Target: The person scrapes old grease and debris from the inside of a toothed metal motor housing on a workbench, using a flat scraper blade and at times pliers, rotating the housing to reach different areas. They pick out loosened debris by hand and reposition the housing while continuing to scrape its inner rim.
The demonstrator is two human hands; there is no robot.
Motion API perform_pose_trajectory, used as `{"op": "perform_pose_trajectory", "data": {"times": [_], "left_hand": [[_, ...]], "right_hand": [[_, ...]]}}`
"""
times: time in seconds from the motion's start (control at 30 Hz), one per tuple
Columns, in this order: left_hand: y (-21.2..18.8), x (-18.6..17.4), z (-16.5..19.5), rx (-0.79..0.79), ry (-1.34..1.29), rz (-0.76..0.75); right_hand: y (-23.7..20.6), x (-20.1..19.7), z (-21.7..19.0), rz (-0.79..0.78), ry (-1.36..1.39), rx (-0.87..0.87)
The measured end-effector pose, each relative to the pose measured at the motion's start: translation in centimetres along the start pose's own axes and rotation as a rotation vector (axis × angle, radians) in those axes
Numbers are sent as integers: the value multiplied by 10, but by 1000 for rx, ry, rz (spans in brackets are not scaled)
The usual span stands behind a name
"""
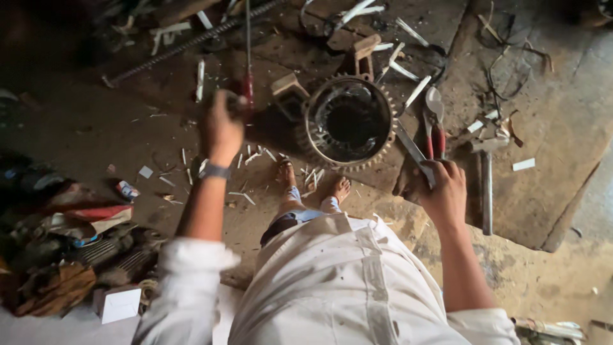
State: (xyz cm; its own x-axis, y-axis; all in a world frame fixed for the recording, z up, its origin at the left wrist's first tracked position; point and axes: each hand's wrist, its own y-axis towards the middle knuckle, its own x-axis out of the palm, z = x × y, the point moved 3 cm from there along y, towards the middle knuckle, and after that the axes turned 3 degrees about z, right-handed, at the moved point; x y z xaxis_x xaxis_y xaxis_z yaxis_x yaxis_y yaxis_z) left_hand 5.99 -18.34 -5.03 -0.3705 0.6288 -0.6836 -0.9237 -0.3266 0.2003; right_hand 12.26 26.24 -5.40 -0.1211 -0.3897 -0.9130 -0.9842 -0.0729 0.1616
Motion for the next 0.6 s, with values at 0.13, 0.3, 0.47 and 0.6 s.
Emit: {"op": "perform_pose_trajectory", "data": {"times": [0.13, 0.3, 0.47, 0.6], "left_hand": [[19, 40, -8, 153, 284, -25], [26, 20, 5, -7, -6, -64], [-7, -56, 97, 85, -308, -180], [-16, -79, 193, 773, -521, -329]], "right_hand": [[1, -24, -22, 19, 79, -19], [7, -89, -71, 69, 207, -45], [18, -130, -133, -6, 597, 60], [31, -131, -160, -208, 1299, 131]]}}
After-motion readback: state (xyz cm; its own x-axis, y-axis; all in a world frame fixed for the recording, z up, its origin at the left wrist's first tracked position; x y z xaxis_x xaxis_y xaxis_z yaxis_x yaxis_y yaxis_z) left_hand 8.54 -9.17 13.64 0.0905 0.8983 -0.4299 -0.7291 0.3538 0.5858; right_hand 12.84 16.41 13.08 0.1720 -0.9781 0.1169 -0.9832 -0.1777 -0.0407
